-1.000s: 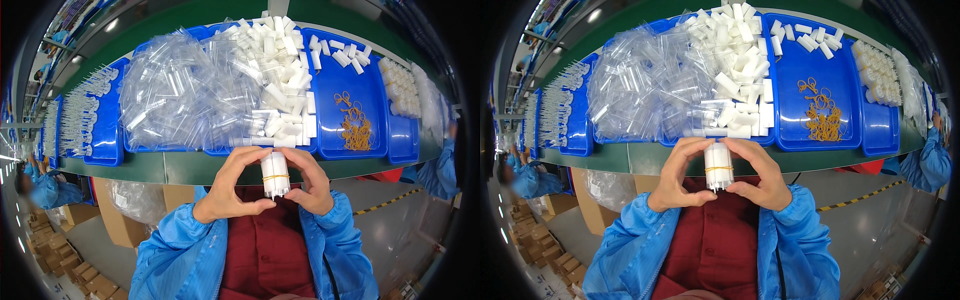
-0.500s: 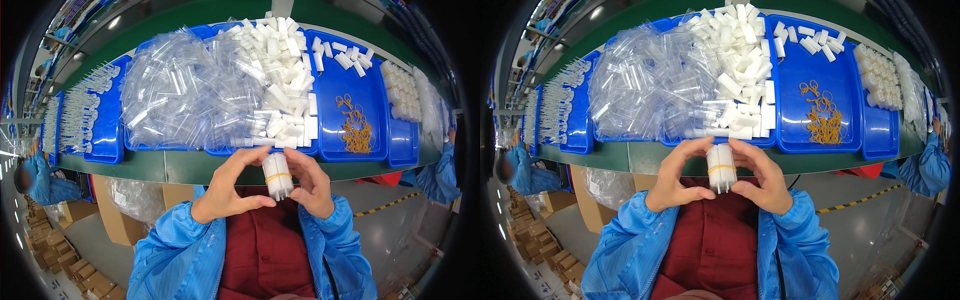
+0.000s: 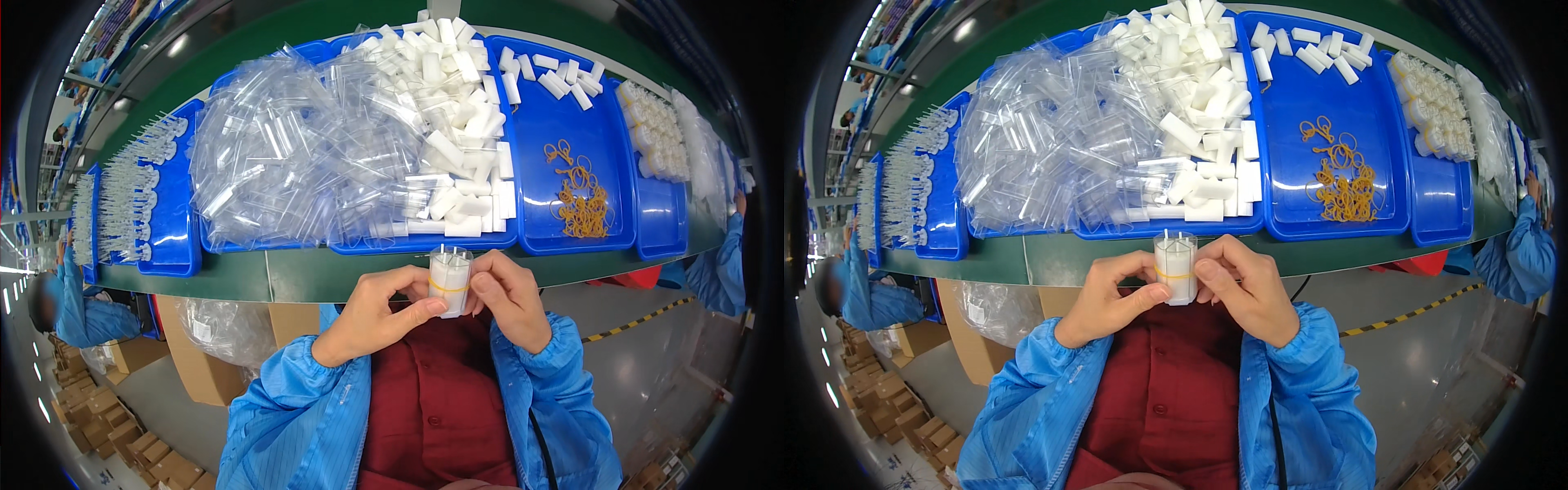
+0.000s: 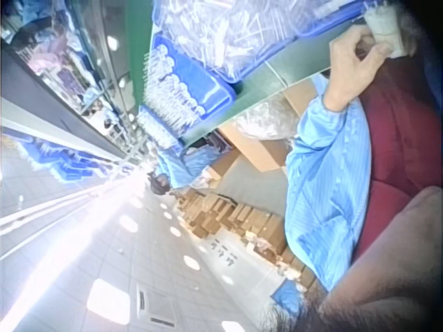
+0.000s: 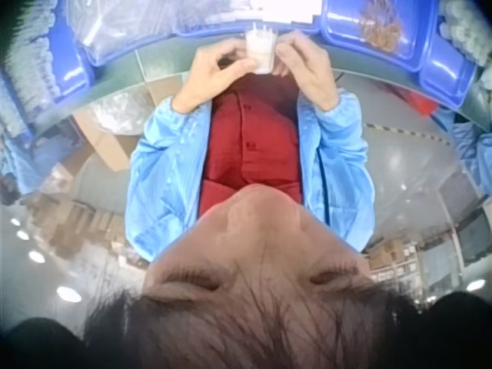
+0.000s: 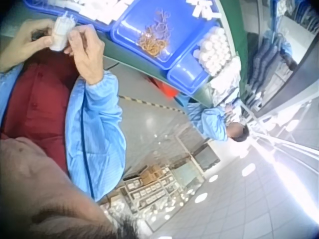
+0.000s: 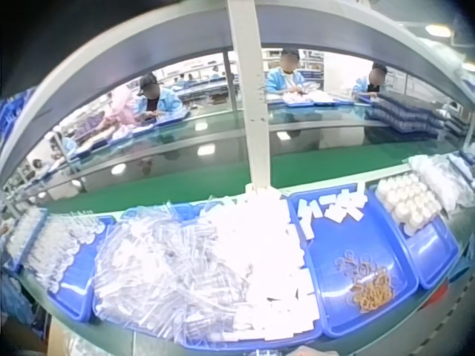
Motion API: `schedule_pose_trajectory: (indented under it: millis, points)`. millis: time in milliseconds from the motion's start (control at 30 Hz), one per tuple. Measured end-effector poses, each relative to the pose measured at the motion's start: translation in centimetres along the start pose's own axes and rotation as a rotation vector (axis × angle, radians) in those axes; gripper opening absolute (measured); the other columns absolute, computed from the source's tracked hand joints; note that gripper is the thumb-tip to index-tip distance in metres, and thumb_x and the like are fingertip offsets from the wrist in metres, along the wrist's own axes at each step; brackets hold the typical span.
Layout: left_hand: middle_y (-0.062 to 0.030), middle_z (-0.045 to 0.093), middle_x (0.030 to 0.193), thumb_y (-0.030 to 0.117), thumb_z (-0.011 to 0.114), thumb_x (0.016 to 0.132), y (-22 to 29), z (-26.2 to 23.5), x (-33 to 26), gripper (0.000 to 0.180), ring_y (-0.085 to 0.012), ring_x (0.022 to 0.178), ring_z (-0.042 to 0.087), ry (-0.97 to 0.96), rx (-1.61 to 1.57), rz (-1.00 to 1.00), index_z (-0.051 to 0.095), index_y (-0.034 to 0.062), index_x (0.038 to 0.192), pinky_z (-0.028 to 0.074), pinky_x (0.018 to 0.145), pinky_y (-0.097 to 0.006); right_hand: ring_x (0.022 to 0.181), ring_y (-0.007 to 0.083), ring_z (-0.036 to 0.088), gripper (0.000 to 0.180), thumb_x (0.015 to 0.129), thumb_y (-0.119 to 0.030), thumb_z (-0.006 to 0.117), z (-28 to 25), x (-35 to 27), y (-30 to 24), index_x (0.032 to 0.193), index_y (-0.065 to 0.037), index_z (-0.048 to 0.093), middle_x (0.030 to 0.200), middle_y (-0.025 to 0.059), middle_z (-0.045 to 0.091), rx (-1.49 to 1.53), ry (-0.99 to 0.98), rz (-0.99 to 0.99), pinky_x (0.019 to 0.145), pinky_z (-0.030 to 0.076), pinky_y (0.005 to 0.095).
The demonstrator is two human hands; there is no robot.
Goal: The person assembles small plastic components into a larger plastic assembly base by hand, then bundles the finished units with rubber bands and places them into plastic bags and storage trays.
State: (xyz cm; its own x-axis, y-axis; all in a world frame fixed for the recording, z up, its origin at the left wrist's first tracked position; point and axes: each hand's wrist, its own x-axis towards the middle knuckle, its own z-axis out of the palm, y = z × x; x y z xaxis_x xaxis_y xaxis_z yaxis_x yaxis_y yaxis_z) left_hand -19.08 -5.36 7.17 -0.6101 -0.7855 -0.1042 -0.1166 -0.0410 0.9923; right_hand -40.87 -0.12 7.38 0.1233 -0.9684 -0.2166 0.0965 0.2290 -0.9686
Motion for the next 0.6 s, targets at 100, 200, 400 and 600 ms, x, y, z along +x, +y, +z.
schedule_pose_trajectory:
  millis: [100, 200, 400, 600]
  points:
    - [-0.0104, 0.071, 0.088, 0.021, 0.07, 0.094, 0.5, -0.1, 0.0, 0.032, -0.0133, 0.079, 0.066, -0.106, -0.037, -0.103, 0.066, -0.0039, 0.113, 0.054, 0.073, -0.029, 0.068, 0.0098, 0.062, 0.024, 0.103, -0.023, 0.058, 0.1, -0.1, 0.0, 0.097, 0.001, 0.057, 0.083, 0.0073, 0.065, -0.024, -0.011, 0.022, 0.059, 0.049, 0.0231]
    - [-0.0105, 0.071, 0.087, 0.022, 0.067, 0.095, 0.8, 0.0, 0.0, 0.032, -0.014, 0.077, 0.066, -0.116, -0.004, -0.093, 0.066, -0.0043, 0.113, 0.054, 0.072, -0.029, 0.069, 0.0086, 0.061, 0.02, 0.1, -0.018, 0.062, 0.0, -0.1, 0.1, 0.096, 0.001, 0.057, 0.083, 0.0064, 0.065, -0.019, 0.002, 0.027, 0.059, 0.049, 0.0227]
    - [-0.0105, 0.069, 0.086, 0.021, 0.065, 0.096, 0.6, -0.1, 0.0, 0.03, -0.0147, 0.077, 0.065, -0.131, 0.009, -0.078, 0.064, -0.0044, 0.113, 0.053, 0.072, -0.03, 0.069, 0.0078, 0.06, 0.021, 0.098, -0.019, 0.066, 0.1, -0.2, 0.5, 0.096, 0.0, 0.056, 0.082, 0.005, 0.064, -0.004, 0.005, 0.012, 0.061, 0.049, 0.0226]
    - [-0.0109, 0.067, 0.091, 0.019, 0.062, 0.096, -0.8, -0.3, -0.2, 0.029, -0.015, 0.083, 0.064, -0.128, -0.181, -0.028, 0.061, -0.0042, 0.114, 0.052, 0.076, -0.031, 0.078, 0.0075, 0.058, 0.029, 0.093, -0.017, 0.071, 0.1, 0.2, 0.0, 0.113, 0.0, 0.06, 0.096, 0.0053, 0.066, 0.102, 0.046, -0.031, 0.068, 0.048, 0.0226]
